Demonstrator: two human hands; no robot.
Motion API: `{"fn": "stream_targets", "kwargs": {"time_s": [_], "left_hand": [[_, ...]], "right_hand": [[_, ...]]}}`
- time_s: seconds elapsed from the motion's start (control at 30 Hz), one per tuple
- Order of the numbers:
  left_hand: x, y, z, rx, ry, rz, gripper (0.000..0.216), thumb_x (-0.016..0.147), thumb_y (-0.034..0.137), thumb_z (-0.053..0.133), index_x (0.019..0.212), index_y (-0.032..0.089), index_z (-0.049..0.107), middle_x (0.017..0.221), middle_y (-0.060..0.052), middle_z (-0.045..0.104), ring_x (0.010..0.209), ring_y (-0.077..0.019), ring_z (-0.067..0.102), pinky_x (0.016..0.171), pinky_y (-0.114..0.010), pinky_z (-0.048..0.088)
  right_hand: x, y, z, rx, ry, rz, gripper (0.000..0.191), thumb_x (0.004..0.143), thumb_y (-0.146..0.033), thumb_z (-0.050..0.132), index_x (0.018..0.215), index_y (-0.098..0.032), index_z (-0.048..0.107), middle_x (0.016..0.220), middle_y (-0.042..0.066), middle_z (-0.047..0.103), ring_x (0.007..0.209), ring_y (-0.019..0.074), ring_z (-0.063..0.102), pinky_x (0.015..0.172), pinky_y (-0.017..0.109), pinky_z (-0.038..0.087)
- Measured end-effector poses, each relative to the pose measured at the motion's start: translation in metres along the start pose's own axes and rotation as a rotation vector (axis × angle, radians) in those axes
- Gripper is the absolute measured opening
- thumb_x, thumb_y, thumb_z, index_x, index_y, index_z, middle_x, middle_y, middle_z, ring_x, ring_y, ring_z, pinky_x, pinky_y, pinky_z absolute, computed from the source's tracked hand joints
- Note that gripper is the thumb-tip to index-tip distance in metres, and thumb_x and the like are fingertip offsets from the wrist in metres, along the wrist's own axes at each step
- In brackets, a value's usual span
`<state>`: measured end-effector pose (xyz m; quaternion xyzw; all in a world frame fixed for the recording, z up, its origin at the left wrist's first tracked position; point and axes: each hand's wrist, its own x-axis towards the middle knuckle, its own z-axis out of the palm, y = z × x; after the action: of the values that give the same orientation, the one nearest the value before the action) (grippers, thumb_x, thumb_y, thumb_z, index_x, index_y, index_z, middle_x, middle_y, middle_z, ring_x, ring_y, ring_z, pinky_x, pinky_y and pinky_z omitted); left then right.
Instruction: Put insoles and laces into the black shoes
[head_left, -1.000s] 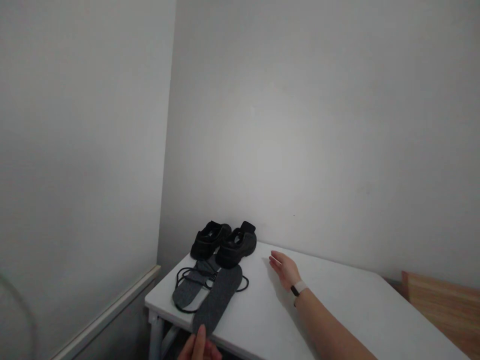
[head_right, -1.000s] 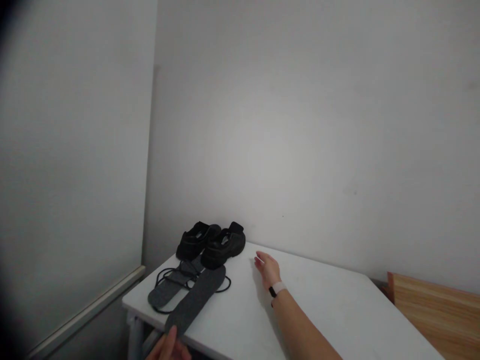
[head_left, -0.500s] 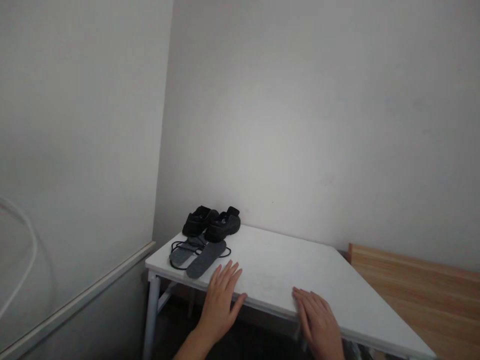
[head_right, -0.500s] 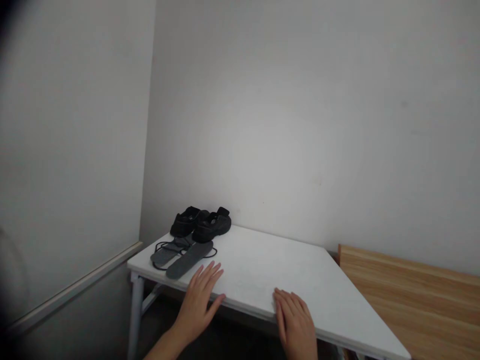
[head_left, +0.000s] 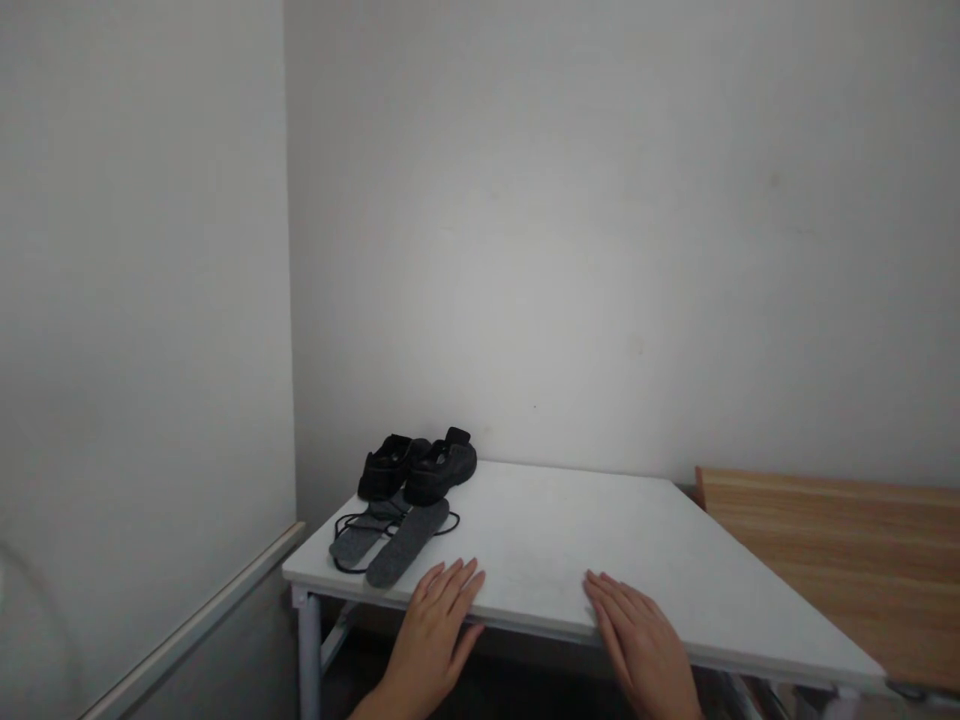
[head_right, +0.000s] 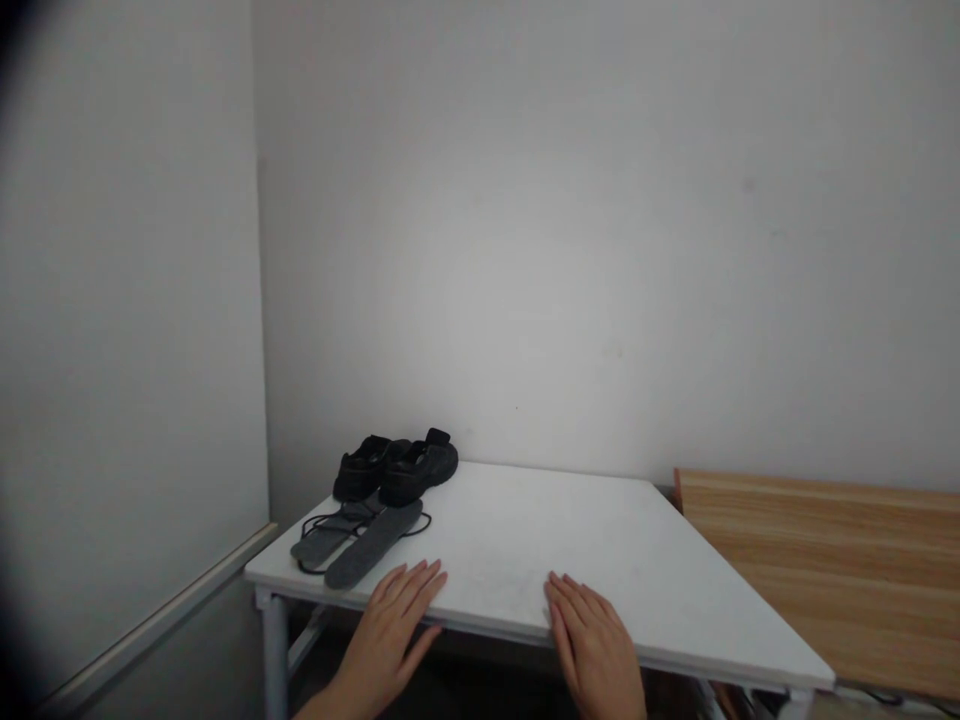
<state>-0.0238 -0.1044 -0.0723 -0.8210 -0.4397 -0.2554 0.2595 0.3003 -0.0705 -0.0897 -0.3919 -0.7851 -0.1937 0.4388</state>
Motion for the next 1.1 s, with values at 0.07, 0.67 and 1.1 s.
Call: {"fn": "stream_targets", "kwargs": {"time_s": [0.07, 0.67, 1.1], "left_hand": [[-0.002, -0.002, 0.000, 0.017, -0.007, 0.014, 0.060, 0.092, 0.019, 0.053, 0.149, 0.023, 0.035, 0.150, -0.005, 0.047, 0.135, -0.0253, 0.045, 0.113, -0.046, 0.033], [-0.006, 0.008, 0.001, 0.032, -0.009, -0.039, 0.066, 0.086, 0.008, 0.049, 0.149, 0.020, 0.034, 0.152, -0.004, 0.044, 0.138, -0.0238, 0.039, 0.111, -0.044, 0.032], [-0.008, 0.009, 0.006, 0.021, 0.024, -0.045, 0.064, 0.086, 0.007, 0.047, 0.148, 0.019, 0.036, 0.151, -0.005, 0.046, 0.137, -0.0239, 0.039, 0.111, -0.045, 0.030]], "right_hand": [[0.000, -0.003, -0.002, 0.003, -0.009, 0.018, 0.033, 0.093, -0.031, 0.056, 0.124, -0.030, 0.066, 0.124, 0.002, 0.069, 0.111, 0.0270, 0.066, 0.096, 0.043, 0.048], [0.004, -0.009, -0.009, -0.080, -0.079, -0.019, 0.029, 0.100, -0.025, 0.045, 0.123, -0.019, 0.062, 0.125, 0.006, 0.068, 0.116, 0.0253, 0.062, 0.097, 0.042, 0.045], [0.005, -0.008, -0.011, -0.126, -0.081, -0.064, 0.029, 0.100, -0.023, 0.045, 0.124, -0.018, 0.060, 0.125, 0.006, 0.068, 0.116, 0.0236, 0.061, 0.095, 0.040, 0.044]]}}
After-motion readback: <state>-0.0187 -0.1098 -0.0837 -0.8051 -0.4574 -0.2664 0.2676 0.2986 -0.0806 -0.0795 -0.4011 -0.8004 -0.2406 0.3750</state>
